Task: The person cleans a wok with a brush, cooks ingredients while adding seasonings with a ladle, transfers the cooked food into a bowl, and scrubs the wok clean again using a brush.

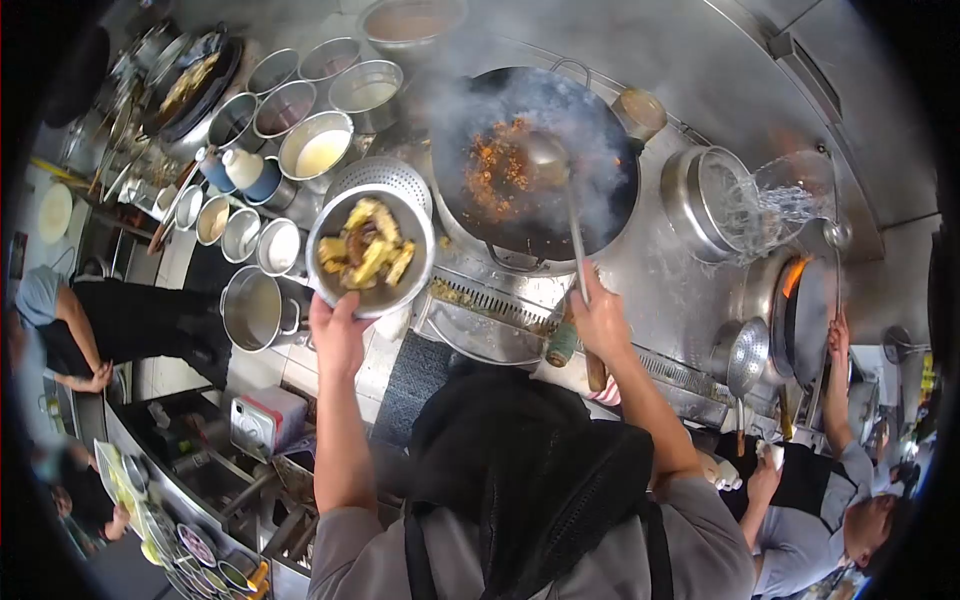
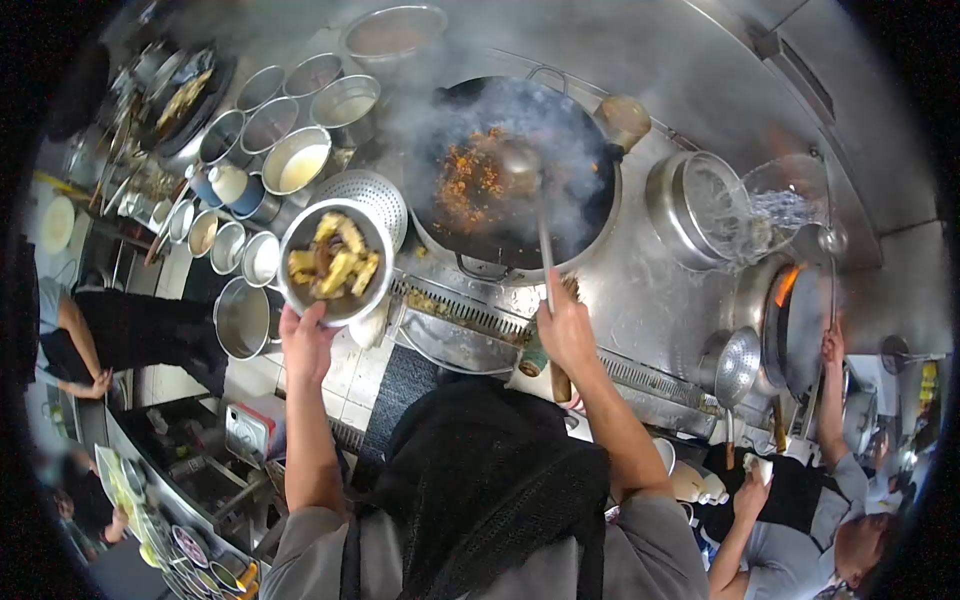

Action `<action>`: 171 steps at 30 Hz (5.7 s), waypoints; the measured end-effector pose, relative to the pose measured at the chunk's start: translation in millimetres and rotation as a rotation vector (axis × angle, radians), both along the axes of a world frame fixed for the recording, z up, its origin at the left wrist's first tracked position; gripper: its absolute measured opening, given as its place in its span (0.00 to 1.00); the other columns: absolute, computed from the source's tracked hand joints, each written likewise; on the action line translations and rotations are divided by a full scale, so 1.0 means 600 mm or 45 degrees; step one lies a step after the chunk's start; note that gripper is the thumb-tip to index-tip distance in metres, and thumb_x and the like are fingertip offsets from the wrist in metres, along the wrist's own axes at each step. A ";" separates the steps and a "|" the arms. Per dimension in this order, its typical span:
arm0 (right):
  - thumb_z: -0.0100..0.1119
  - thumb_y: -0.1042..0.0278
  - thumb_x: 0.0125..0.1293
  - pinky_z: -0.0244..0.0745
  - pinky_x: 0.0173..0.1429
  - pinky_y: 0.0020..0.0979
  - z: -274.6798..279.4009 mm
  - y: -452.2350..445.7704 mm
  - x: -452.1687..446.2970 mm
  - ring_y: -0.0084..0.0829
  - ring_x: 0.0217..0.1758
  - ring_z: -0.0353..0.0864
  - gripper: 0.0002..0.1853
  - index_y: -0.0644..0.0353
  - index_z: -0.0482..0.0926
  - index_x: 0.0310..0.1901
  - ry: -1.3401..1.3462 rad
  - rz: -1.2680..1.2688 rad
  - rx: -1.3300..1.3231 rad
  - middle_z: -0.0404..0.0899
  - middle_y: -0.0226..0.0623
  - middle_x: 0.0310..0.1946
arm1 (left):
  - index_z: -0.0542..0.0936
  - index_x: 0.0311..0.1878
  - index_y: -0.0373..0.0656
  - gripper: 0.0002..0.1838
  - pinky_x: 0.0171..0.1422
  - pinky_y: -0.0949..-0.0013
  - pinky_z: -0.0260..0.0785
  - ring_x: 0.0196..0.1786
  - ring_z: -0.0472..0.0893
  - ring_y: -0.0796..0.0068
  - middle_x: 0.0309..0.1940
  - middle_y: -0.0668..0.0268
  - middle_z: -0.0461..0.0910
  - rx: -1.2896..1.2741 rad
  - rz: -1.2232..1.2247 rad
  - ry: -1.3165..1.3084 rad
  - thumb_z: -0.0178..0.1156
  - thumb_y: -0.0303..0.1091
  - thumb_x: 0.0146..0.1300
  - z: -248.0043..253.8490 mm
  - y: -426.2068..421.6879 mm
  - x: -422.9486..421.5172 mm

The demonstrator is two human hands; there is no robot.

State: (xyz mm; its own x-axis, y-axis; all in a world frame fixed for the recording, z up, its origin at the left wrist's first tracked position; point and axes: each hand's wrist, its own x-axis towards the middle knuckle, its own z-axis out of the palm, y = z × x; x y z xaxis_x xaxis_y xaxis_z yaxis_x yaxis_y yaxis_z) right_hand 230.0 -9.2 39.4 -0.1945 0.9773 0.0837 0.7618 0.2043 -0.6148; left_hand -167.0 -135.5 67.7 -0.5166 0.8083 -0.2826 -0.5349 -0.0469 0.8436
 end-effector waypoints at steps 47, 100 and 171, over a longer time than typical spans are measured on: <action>0.56 0.80 0.71 0.75 0.68 0.40 0.117 0.046 0.287 0.47 0.66 0.82 0.29 0.56 0.74 0.74 -0.510 0.587 0.070 0.81 0.52 0.65 | 0.76 0.57 0.32 0.15 0.41 0.48 0.88 0.45 0.88 0.55 0.48 0.50 0.83 -0.414 2.484 0.114 0.60 0.21 0.68 -0.164 -0.920 -0.062; 0.60 0.68 0.75 0.79 0.47 0.42 0.184 -0.061 0.222 0.51 0.34 0.85 0.30 0.46 0.71 0.77 -0.212 0.451 -0.188 0.84 0.56 0.34 | 0.80 0.49 0.33 0.11 0.40 0.56 0.79 0.37 0.85 0.65 0.40 0.58 0.83 -0.401 -0.557 -0.209 0.61 0.30 0.68 -0.017 0.141 0.356; 0.60 0.71 0.73 0.78 0.56 0.46 0.308 -0.167 0.153 0.54 0.47 0.86 0.29 0.50 0.72 0.75 -0.347 0.414 -0.473 0.86 0.55 0.41 | 0.76 0.55 0.37 0.11 0.50 0.47 0.87 0.48 0.86 0.59 0.47 0.55 0.82 -0.275 -0.745 -0.231 0.59 0.27 0.72 -0.041 -0.054 0.268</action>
State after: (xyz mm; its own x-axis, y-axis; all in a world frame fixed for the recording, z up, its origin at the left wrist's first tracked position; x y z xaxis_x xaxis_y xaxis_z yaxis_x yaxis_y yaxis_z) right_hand 321.7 -109.5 224.4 -0.4572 0.8177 -0.3498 0.8370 0.2625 -0.4802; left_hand -6.5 -167.9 43.3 0.0635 0.8570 -0.5114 -0.5554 0.4560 0.6954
